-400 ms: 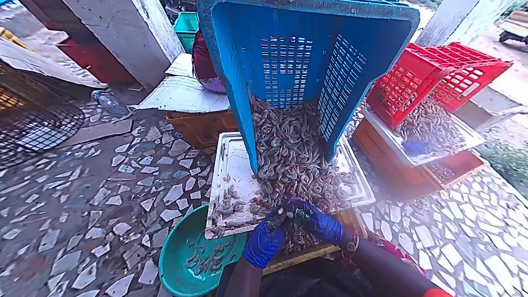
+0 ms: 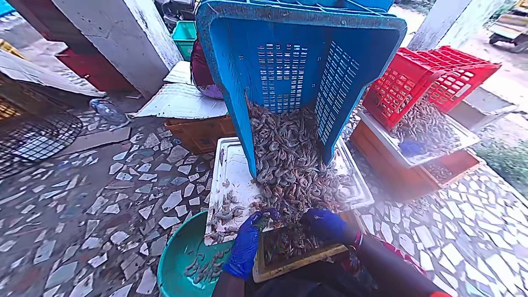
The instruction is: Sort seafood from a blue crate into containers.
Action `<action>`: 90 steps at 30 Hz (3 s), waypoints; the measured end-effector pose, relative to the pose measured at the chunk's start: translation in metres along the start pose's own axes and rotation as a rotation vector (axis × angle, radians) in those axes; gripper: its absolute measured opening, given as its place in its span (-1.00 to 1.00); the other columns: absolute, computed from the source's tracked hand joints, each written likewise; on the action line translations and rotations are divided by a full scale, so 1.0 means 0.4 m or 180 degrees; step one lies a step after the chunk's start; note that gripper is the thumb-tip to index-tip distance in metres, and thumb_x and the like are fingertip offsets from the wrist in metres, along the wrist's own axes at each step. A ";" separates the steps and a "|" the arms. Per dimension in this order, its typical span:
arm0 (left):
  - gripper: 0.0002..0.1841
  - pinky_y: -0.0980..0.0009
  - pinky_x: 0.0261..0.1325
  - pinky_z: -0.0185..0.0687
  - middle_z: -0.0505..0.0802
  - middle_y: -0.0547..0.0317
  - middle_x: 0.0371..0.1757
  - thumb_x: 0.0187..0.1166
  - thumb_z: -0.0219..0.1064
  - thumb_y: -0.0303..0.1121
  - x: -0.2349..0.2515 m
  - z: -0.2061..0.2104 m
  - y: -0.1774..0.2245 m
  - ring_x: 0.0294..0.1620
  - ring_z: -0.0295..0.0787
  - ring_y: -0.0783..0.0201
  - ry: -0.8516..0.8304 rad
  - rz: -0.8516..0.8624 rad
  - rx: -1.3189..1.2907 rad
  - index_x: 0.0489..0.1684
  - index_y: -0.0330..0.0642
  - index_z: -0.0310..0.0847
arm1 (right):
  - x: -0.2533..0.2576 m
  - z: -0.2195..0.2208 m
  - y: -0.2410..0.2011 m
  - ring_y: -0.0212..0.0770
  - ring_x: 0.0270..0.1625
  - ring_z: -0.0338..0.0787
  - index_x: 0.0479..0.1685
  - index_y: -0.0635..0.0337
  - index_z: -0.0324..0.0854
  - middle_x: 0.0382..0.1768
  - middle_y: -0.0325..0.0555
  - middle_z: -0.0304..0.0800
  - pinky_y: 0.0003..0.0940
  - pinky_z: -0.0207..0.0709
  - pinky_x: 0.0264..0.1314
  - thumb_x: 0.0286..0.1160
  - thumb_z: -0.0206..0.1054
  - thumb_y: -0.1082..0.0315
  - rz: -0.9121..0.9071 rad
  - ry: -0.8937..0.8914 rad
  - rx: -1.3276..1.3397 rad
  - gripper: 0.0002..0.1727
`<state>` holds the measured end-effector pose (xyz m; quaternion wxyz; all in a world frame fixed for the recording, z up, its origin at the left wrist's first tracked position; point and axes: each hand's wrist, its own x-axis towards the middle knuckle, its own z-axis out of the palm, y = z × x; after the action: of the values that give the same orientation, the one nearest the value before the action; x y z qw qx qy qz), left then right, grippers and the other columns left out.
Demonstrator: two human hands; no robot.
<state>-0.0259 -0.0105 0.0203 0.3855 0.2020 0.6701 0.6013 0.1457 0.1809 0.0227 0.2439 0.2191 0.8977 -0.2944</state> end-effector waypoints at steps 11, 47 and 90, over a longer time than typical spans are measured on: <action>-0.20 -0.62 0.57 -0.06 0.43 -0.07 0.77 0.46 0.43 -0.11 0.012 -0.128 -0.018 0.79 0.16 -0.34 0.0842 -0.1361 0.4261 0.82 0.31 0.24 | 0.306 -0.285 0.077 0.01 0.74 0.41 0.70 0.13 0.40 0.68 0.07 0.46 0.05 0.32 0.72 0.67 0.10 0.27 0.1289 0.1873 0.0404 -0.42; -0.18 -0.54 0.69 -0.25 0.31 0.01 0.85 0.36 0.49 -0.11 0.061 0.022 0.012 0.86 0.00 -0.36 0.0350 -0.0794 0.4543 0.77 0.45 0.31 | 0.322 -0.200 -0.002 0.08 0.66 0.51 0.72 0.04 0.38 0.68 0.01 0.46 0.23 0.40 0.60 0.71 0.08 0.08 0.1204 0.0978 0.0344 -0.39; 0.02 -0.17 0.47 0.44 0.94 0.02 0.07 0.55 0.21 -0.47 0.011 0.148 0.027 0.12 0.86 -0.12 -0.0218 -0.0515 0.3861 0.97 0.34 -0.46 | 0.117 0.064 -0.030 0.45 0.42 0.57 0.36 0.39 0.57 0.40 0.44 0.56 0.47 0.29 0.46 0.40 0.38 0.17 0.0390 0.0809 -0.1196 -0.41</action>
<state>0.0142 0.0335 0.0307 0.2676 0.3531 0.8934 0.0747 0.1106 0.1677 -0.0168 0.1829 0.2593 0.9452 -0.0769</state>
